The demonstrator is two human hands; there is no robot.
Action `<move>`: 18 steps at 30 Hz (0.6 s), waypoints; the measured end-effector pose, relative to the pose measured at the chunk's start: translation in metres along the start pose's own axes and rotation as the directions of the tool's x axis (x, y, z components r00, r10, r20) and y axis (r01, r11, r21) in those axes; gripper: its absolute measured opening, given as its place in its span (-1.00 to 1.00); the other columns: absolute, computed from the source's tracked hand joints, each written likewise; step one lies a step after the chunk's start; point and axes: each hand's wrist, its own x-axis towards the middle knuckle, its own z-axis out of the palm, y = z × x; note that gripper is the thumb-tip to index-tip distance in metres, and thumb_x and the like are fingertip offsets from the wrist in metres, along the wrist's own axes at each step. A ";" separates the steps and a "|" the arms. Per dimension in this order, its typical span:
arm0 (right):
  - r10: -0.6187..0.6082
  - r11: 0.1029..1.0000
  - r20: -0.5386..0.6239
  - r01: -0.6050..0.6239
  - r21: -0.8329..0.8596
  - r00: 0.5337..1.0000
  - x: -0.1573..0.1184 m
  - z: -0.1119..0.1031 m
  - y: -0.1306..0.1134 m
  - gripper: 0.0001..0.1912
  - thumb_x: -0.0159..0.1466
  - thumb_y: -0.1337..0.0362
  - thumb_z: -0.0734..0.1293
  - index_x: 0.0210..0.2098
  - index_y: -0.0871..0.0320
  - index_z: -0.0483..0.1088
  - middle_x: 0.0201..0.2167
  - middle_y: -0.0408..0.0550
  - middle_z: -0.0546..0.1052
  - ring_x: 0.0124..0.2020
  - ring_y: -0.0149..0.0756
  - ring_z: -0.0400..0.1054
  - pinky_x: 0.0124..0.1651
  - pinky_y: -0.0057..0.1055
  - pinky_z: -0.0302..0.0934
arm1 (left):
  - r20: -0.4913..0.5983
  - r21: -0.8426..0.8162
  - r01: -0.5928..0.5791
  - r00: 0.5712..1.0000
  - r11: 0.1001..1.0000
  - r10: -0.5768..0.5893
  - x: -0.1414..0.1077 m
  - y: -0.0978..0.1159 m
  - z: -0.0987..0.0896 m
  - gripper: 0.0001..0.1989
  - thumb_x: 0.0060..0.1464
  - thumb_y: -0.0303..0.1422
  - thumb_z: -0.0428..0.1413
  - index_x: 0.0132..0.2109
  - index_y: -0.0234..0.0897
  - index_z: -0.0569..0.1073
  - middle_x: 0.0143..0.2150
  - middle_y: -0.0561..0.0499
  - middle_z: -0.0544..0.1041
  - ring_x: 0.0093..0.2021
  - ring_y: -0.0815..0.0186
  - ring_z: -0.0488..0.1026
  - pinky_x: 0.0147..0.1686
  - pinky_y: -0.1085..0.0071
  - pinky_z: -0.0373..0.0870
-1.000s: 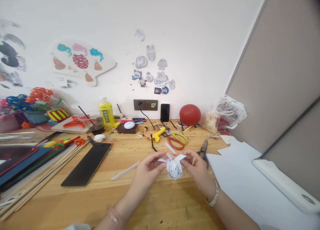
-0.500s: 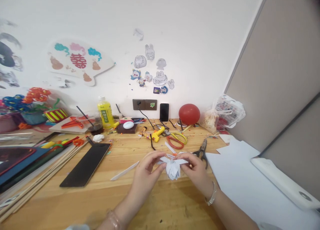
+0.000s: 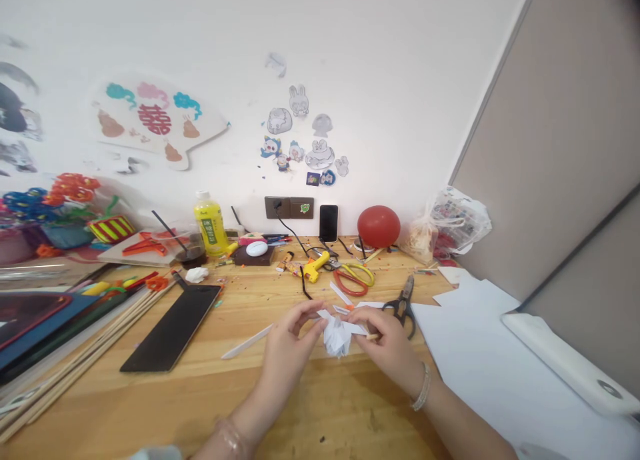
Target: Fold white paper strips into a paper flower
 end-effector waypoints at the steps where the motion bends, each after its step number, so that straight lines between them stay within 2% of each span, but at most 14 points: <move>1: -0.038 0.999 0.005 0.038 -0.023 0.999 0.000 0.000 0.001 -0.68 -0.01 0.51 0.20 -0.32 0.10 0.43 -0.30 -0.07 0.54 -0.24 -0.21 0.40 -0.16 -0.30 0.24 | 0.003 0.044 -0.049 0.999 0.998 0.049 -0.001 0.000 -0.001 -0.84 -0.10 -0.40 0.15 -0.27 -0.27 0.47 -0.27 -0.04 0.55 -0.24 0.26 0.47 -0.18 0.35 0.40; 5: -0.143 0.990 -0.040 0.143 -0.018 0.989 -0.001 -0.002 0.002 -0.55 -0.01 0.54 0.12 -0.22 0.09 0.42 -0.23 -0.07 0.53 -0.16 -0.22 0.39 -0.10 -0.30 0.23 | 0.027 0.214 -0.266 0.964 0.940 0.266 -0.005 0.001 -0.004 -0.90 -0.06 -0.42 0.13 -0.31 -0.21 0.49 -0.30 -0.02 0.56 -0.23 0.26 0.47 -0.17 0.35 0.37; 9: -0.182 0.983 -0.102 0.183 0.001 0.978 -0.004 -0.005 -0.003 -0.56 0.02 0.54 0.12 -0.19 0.07 0.40 -0.20 -0.07 0.52 -0.12 -0.22 0.37 -0.05 -0.29 0.22 | 0.075 0.271 -0.371 0.928 0.888 0.365 -0.007 0.003 -0.004 -0.92 -0.04 -0.42 0.12 -0.33 -0.20 0.49 -0.32 -0.02 0.57 -0.24 0.24 0.48 -0.17 0.33 0.38; 14: -0.230 0.970 -0.012 0.228 -0.082 0.973 -0.005 -0.005 -0.009 -0.71 0.12 0.35 0.29 -0.15 0.05 0.41 -0.21 -0.07 0.54 -0.18 -0.20 0.41 -0.10 -0.31 0.23 | 0.103 0.278 -0.392 0.920 0.877 0.379 -0.007 0.000 -0.002 -0.92 -0.03 -0.42 0.11 -0.32 -0.21 0.48 -0.32 -0.03 0.56 -0.27 0.26 0.48 -0.21 0.36 0.39; 18: -0.132 0.988 -0.002 0.132 -0.077 0.991 -0.003 -0.001 -0.010 -0.86 0.12 0.29 0.31 -0.30 0.06 0.46 -0.34 -0.07 0.56 -0.31 -0.22 0.43 -0.22 -0.35 0.26 | 0.114 0.265 -0.333 0.943 0.905 0.313 -0.008 0.000 0.000 -0.91 -0.03 -0.39 0.11 -0.32 -0.22 0.48 -0.33 -0.04 0.55 -0.29 0.26 0.47 -0.24 0.35 0.40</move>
